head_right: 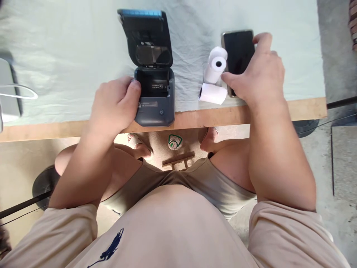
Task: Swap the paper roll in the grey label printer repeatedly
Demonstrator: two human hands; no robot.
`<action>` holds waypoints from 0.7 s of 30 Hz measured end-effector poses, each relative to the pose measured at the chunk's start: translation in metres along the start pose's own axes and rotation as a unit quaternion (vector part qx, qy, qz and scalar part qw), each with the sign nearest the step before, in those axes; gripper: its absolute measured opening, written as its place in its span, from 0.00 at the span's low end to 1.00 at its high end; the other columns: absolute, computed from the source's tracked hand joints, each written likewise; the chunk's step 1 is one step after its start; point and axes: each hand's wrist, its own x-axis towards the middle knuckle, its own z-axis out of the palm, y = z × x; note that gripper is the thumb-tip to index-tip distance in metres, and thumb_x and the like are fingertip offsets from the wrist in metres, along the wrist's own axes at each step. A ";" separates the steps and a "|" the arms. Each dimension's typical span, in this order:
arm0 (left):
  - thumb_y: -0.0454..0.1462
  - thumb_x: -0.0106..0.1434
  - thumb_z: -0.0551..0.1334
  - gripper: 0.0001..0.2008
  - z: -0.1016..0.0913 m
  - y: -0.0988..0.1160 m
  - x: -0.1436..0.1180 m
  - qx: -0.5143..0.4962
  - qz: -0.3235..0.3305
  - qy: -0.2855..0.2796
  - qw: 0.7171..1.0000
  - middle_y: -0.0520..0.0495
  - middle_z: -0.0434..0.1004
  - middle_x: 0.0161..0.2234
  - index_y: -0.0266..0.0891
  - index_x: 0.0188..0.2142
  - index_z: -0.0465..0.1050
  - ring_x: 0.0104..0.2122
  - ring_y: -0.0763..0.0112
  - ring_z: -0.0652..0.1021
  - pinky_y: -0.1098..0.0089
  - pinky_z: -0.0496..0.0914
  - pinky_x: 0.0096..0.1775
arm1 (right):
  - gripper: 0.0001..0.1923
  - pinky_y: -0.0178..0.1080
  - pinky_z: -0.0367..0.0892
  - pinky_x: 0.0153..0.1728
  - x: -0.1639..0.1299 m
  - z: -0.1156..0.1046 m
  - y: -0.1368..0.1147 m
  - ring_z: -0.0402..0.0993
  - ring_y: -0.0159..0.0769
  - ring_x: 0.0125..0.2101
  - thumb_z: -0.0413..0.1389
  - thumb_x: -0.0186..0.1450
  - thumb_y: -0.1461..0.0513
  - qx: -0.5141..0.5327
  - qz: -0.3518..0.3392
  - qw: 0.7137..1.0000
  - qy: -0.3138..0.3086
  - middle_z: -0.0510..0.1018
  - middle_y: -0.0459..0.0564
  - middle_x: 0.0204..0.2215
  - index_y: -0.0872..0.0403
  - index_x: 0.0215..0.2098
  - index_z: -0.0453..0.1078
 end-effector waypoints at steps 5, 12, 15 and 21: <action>0.47 0.84 0.58 0.24 -0.002 0.005 0.000 0.057 -0.008 -0.015 0.998 0.44 0.58 0.29 0.50 0.28 0.55 0.42 0.44 0.75 0.53 0.58 0.51 | 0.53 0.85 0.77 0.64 0.018 0.011 0.022 0.84 0.70 0.52 0.82 0.45 0.64 0.054 -0.043 0.998 0.007 0.82 0.51 0.42 0.37 0.65 0.69; 0.45 0.84 0.56 0.23 -0.004 0.008 0.001 0.111 -0.012 -0.030 0.993 0.47 0.58 0.30 0.50 0.30 0.54 0.36 0.51 0.69 0.54 0.51 0.46 | 0.63 0.78 0.80 0.62 0.021 0.015 0.043 0.84 0.66 0.54 0.88 0.42 0.58 0.088 -0.068 0.994 0.008 0.85 0.53 0.48 0.38 0.71 0.67; 0.47 0.84 0.57 0.23 -0.004 0.007 0.001 0.102 -0.016 -0.030 0.994 0.47 0.58 0.30 0.50 0.29 0.55 0.36 0.49 0.70 0.54 0.51 0.46 | 0.51 0.69 0.82 0.62 0.007 -0.004 0.038 0.87 0.57 0.55 0.85 0.57 0.53 0.129 -0.043 0.991 -0.015 0.87 0.53 0.55 0.39 0.73 0.68; 0.46 0.84 0.59 0.24 -0.004 0.005 0.000 0.071 -0.014 -0.029 0.997 0.46 0.60 0.29 0.51 0.29 0.56 0.38 0.47 0.72 0.53 0.55 0.48 | 0.29 0.70 0.81 0.63 0.008 -0.023 0.047 0.88 0.51 0.59 0.67 0.74 0.64 0.147 0.009 0.988 0.042 0.88 0.55 0.62 0.42 0.72 0.74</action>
